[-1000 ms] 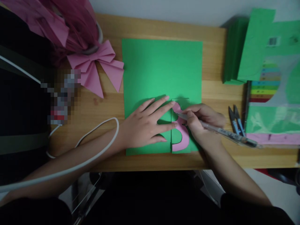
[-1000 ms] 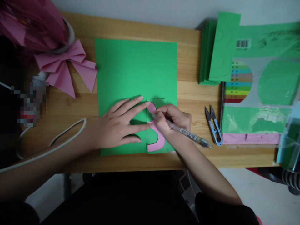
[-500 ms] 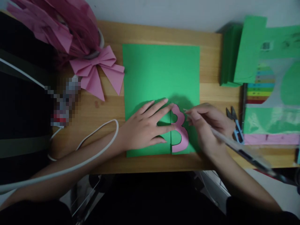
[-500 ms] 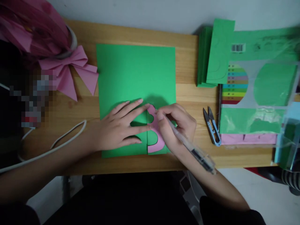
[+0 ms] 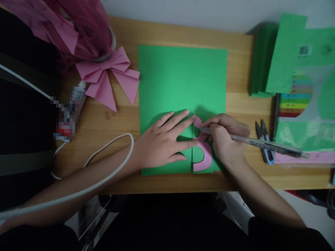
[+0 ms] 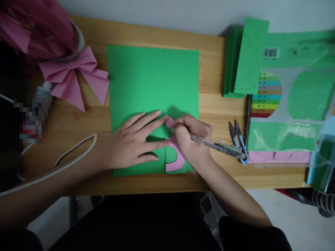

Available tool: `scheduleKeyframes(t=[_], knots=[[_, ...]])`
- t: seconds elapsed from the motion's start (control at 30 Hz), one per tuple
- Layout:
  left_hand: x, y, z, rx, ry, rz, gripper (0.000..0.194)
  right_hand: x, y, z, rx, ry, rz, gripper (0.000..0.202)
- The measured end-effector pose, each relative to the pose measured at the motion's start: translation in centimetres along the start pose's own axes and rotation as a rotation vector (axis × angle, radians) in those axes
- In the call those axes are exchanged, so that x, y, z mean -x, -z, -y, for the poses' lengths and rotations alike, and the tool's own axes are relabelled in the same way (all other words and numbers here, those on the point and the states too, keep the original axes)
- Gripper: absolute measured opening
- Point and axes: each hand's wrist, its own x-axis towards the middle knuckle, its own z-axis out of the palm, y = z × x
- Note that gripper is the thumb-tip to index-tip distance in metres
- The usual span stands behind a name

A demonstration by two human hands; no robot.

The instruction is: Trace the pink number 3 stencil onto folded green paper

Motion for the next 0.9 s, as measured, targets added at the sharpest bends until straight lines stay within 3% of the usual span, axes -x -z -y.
scheduleKeyframes(t=[0.53, 0.9], knots=[[-0.1, 0.0, 0.0, 0.005, 0.001, -0.014, 0.051, -0.1, 0.0, 0.4, 0.1, 0.023, 0.005, 0.022], [-0.1, 0.0, 0.0, 0.013, -0.005, -0.019, 0.05, 0.2, 0.0, -0.5, 0.002, -0.016, -0.003, 0.024]])
